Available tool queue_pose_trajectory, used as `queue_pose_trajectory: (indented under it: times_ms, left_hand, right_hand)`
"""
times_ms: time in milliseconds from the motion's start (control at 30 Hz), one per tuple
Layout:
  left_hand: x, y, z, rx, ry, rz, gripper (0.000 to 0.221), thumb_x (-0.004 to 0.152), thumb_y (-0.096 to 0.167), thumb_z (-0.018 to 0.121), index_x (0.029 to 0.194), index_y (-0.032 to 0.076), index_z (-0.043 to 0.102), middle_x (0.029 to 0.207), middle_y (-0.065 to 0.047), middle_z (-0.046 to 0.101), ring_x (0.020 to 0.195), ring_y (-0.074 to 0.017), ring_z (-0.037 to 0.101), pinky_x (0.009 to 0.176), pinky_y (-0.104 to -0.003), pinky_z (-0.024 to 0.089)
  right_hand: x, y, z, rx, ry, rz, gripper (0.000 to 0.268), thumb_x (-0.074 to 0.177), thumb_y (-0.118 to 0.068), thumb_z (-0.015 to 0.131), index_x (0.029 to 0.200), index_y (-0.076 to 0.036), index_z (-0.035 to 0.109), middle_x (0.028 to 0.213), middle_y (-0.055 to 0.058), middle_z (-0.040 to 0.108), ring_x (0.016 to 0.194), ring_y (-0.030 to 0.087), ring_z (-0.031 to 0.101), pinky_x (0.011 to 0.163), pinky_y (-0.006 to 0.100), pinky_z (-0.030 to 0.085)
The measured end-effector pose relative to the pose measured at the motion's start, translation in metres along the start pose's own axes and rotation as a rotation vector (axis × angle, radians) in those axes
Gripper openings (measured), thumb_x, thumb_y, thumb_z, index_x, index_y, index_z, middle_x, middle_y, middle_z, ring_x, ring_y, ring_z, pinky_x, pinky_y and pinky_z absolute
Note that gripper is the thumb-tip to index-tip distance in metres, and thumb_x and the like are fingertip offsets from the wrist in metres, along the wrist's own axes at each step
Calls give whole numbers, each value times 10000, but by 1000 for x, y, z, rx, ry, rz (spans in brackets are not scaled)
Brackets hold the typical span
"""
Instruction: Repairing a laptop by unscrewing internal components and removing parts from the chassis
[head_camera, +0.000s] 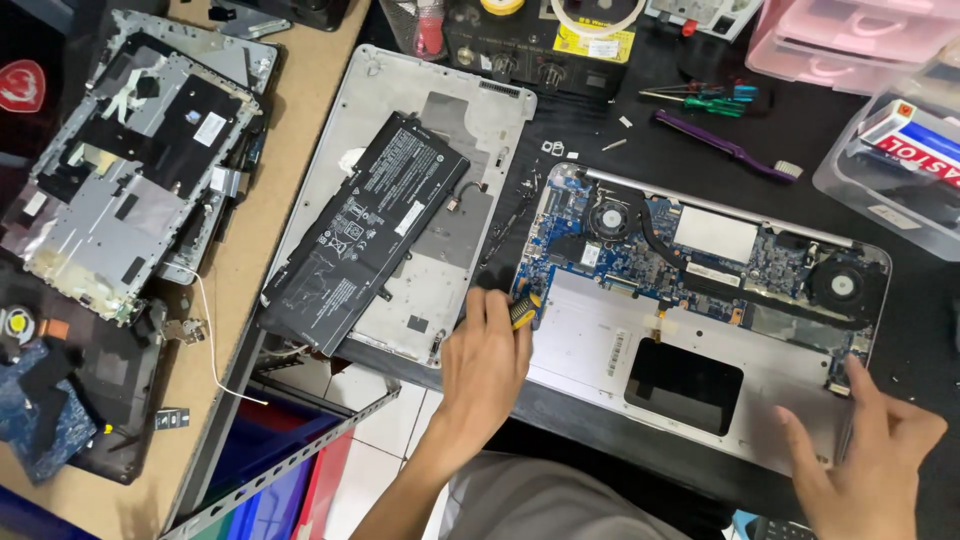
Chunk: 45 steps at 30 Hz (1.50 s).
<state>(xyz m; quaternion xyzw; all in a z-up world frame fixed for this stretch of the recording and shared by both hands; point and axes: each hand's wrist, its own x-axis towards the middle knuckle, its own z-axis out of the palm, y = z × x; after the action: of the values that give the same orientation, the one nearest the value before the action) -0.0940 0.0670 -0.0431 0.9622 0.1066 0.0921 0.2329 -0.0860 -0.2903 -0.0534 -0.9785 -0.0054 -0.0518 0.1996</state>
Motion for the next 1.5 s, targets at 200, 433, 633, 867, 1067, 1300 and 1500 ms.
queue_pose_trajectory:
  times_ms: [200, 433, 633, 867, 1067, 1300, 1500]
  left_hand:
    - [2, -5, 3, 36, -28, -27, 199, 899, 82, 619, 1073, 67, 525, 1004, -156, 527, 523, -394, 606, 389, -510, 438]
    - [4, -8, -2, -20, -73, -59, 207, 933, 82, 627, 1106, 49, 520, 1073, -178, 540, 612, -429, 647, 466, -550, 491]
    - [1, -9, -1, -77, -26, 4, 213, 901, -45, 640, 1095, -27, 554, 1059, -202, 565, 532, -274, 637, 384, -384, 513]
    - [-3, -8, 3, -77, -10, 62, 270, 836, -31, 653, 1076, 30, 546, 1075, -150, 533, 537, -340, 599, 413, -472, 469]
    - [-4, -6, 5, -72, -7, 114, 247, 857, 35, 656, 1078, 58, 550, 1081, -129, 531, 561, -299, 610, 405, -452, 457]
    - [1, -2, -6, -151, -62, 65, 186, 916, 69, 629, 1090, 73, 563, 1050, -106, 534, 580, -283, 631, 428, -454, 485]
    - [8, 35, -25, -477, -141, -21, 314, 991, 87, 581, 1280, -26, 535, 1143, -112, 519, 974, -199, 607, 880, -338, 568]
  right_hand:
    - [1, -11, 2, 86, -26, -8, 916, 802, -232, 777, 1635, -11, 466, 1317, 328, 366, 1294, 473, 450, 977, 631, 472]
    - [-3, 11, 12, 28, 31, -84, 934, 780, -285, 800, 1625, 0, 522, 1261, 344, 427, 1238, 449, 474, 953, 585, 513]
    - [-4, -8, 2, -59, 26, 11, 889, 845, -297, 778, 1656, -24, 538, 1259, 279, 437, 1180, 422, 519, 922, 552, 519]
    - [-18, -6, 5, -105, 153, 24, 846, 887, -295, 825, 1665, -15, 647, 1254, 218, 452, 874, 361, 579, 824, 500, 551]
    - [-16, -24, -3, 53, 147, 121, 838, 842, -244, 808, 1629, -26, 621, 1235, 224, 376, 847, 352, 539, 879, 468, 502]
    - [-17, -7, 12, 49, 208, 80, 813, 811, -207, 841, 1579, -10, 662, 1319, 286, 449, 1089, 436, 569, 988, 503, 476]
    - [-11, -30, 21, 132, 260, -171, 735, 785, -230, 786, 1462, 31, 671, 1242, 301, 469, 1361, 480, 510, 1173, 539, 421]
